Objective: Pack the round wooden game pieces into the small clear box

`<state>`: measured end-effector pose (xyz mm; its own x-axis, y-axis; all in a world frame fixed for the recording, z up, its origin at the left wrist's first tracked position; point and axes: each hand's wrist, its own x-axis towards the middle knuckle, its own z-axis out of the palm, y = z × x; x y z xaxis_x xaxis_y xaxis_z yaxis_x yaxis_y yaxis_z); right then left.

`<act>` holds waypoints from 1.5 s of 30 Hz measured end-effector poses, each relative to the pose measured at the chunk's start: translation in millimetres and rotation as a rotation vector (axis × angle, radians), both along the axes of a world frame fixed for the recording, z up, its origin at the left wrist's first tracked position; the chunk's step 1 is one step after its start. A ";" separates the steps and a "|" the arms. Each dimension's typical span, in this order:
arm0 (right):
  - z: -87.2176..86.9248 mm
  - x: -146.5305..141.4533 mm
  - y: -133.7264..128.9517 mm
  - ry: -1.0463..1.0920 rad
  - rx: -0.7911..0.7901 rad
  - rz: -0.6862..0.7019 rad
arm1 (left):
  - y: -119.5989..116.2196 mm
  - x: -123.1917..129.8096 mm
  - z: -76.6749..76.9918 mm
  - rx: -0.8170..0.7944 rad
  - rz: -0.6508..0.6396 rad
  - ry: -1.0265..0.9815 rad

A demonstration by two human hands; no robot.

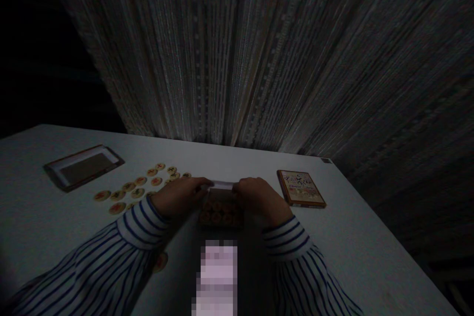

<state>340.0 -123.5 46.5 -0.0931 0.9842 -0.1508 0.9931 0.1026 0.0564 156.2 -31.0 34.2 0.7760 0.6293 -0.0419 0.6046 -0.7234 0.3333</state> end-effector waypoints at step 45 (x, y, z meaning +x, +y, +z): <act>0.8 1.1 3.4 -0.017 -0.124 0.012 | 2.0 2.2 -5.5 -0.074 -0.050 0.072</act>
